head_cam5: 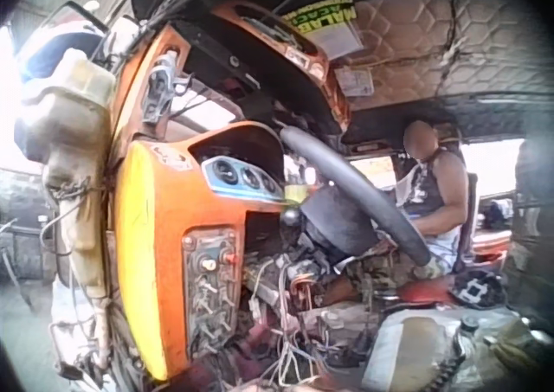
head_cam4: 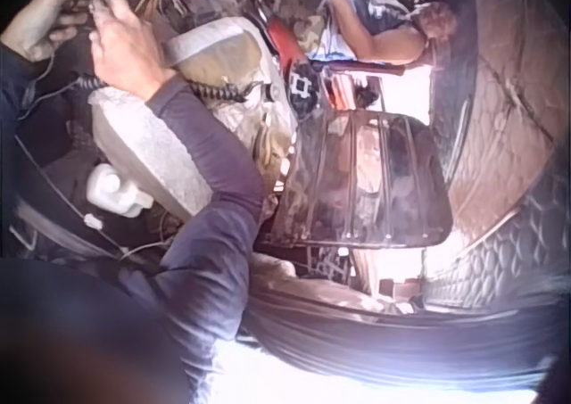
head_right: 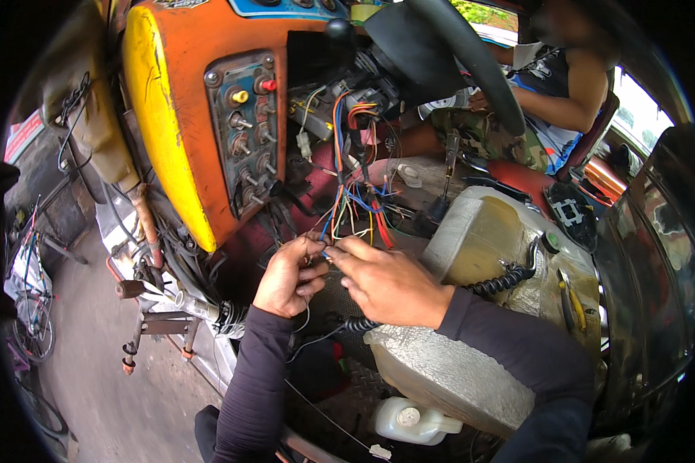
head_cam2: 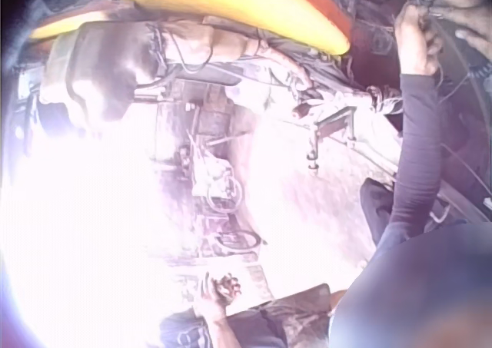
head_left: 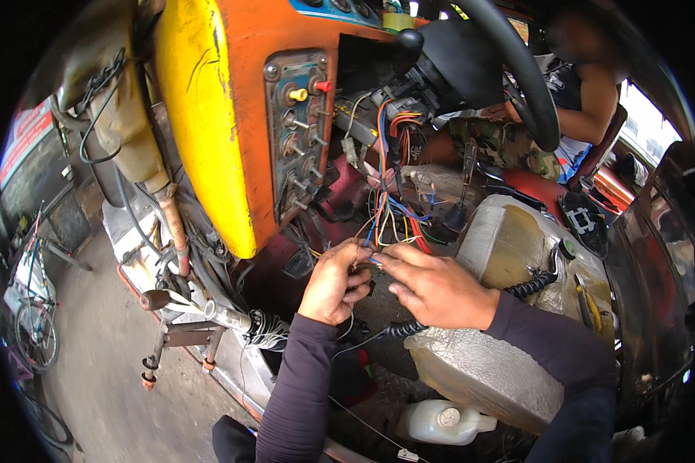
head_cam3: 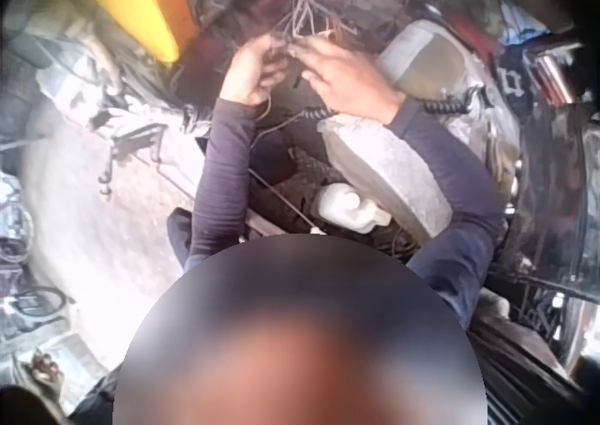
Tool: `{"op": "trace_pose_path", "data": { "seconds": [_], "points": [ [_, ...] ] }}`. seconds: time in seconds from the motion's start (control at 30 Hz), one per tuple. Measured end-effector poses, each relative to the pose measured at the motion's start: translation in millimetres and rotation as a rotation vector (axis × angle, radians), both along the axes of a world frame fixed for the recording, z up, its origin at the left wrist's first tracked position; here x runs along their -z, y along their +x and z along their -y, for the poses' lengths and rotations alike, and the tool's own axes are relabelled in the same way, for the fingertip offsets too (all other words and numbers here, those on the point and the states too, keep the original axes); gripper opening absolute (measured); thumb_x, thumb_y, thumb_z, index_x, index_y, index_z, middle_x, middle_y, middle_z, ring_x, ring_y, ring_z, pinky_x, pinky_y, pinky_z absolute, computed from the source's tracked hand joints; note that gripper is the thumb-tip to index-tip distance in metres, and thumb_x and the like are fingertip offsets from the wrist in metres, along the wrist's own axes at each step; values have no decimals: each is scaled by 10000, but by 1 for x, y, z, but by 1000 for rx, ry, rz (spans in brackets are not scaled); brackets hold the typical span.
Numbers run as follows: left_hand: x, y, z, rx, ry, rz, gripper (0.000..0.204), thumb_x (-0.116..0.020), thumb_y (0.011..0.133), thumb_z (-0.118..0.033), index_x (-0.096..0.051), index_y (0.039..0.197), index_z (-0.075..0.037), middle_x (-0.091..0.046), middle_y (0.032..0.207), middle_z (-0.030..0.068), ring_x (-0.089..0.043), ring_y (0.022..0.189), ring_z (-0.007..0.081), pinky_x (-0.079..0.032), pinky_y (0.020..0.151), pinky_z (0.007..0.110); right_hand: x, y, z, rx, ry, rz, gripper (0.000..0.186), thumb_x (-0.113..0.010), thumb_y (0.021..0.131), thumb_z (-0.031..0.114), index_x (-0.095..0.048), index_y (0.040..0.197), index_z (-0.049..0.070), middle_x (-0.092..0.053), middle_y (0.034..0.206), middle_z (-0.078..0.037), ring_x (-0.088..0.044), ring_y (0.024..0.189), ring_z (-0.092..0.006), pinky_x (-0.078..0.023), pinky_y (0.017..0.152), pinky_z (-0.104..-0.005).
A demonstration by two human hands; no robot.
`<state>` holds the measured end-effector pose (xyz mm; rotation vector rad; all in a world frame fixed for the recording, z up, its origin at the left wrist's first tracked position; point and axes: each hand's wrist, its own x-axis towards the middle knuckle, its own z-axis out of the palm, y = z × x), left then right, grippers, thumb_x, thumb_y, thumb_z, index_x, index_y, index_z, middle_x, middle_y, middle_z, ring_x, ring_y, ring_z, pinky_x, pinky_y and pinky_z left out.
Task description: The person works on a tangle of multicolored wires inside the dashboard of a three-wheeled vehicle. They repeatedly strip, twist, and connect individual wires by hand, occasionally using a small flashlight to illuminate the workspace. The task involves troubleshooting and repairing the vehicle's electrical system.
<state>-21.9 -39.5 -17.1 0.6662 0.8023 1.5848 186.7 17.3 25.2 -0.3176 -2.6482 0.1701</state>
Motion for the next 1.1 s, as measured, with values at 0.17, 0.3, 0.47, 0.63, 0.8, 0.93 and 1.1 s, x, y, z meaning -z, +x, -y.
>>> {"op": "trace_pose_path", "data": {
  "seconds": [0.17, 0.3, 0.47, 0.63, 0.8, 0.93, 1.1],
  "points": [
    [0, -4, 0, -112, 21, -51, 92, -613, 962, -78, -631, 1051, -62, -669, 958, 50, -378, 544, 21, -279, 410, 176, -7, 2, 3, -72, -64, 55, 539, -643, 997, 156, -521, 1485, -39, -579, 1357, -212, -690, 1085, -406, -587, 881, -494],
    [-2, -12, 2, -67, -4, 78, 37, -611, 943, -66, -601, 977, -76, -677, 986, 113, -370, 522, 19, -275, 397, 175, -41, 19, -25, -195, -439, 243, 391, -673, 980, 206, -707, 1321, 18, -767, 1128, -168, -749, 1019, -299, -579, 904, -425],
    [1, -22, 2, -39, 31, 204, 52, -601, 943, -54, -597, 989, -78, -645, 1002, 152, -351, 507, 16, -267, 388, 169, -67, 40, -85, 186, -205, 424, 303, -657, 952, 177, -782, 1202, 60, -784, 1141, -188, -749, 1071, -329, -570, 950, -442],
    [1, -25, 3, -31, 48, 215, 59, -590, 949, -53, -605, 1006, -60, -651, 988, 144, -361, 508, 21, -270, 382, 173, -53, -14, -126, 149, 2, 140, 288, -665, 910, 179, -795, 1141, 68, -783, 1061, -198, -743, 1045, -372, -576, 927, -466],
    [1, -24, 3, -14, 30, 194, 86, -585, 959, -65, -622, 1031, -38, -666, 992, 138, -371, 511, 21, -274, 382, 175, -34, -73, -138, 163, -312, 497, 292, -557, 929, 206, -714, 848, -26, -741, 727, -130, -697, 564, -228, -578, 543, -382],
    [3, -26, 4, -28, 43, 203, 75, -592, 957, -65, -629, 1017, -38, -671, 995, 139, -370, 510, 19, -280, 384, 175, -25, -72, -148, 397, -416, 411, 291, -585, 986, 200, -731, 972, -51, -777, 843, -180, -766, 661, -258, -633, 612, -396],
    [4, -28, 3, -34, 36, 215, 44, -610, 942, -51, -623, 984, -56, -676, 991, 140, -364, 503, 19, -281, 384, 175, -31, -67, -188, 585, -787, 178, 290, -524, 941, 83, -705, 982, -141, -755, 862, -273, -767, 645, -311, -649, 534, -381]
  ]
}}
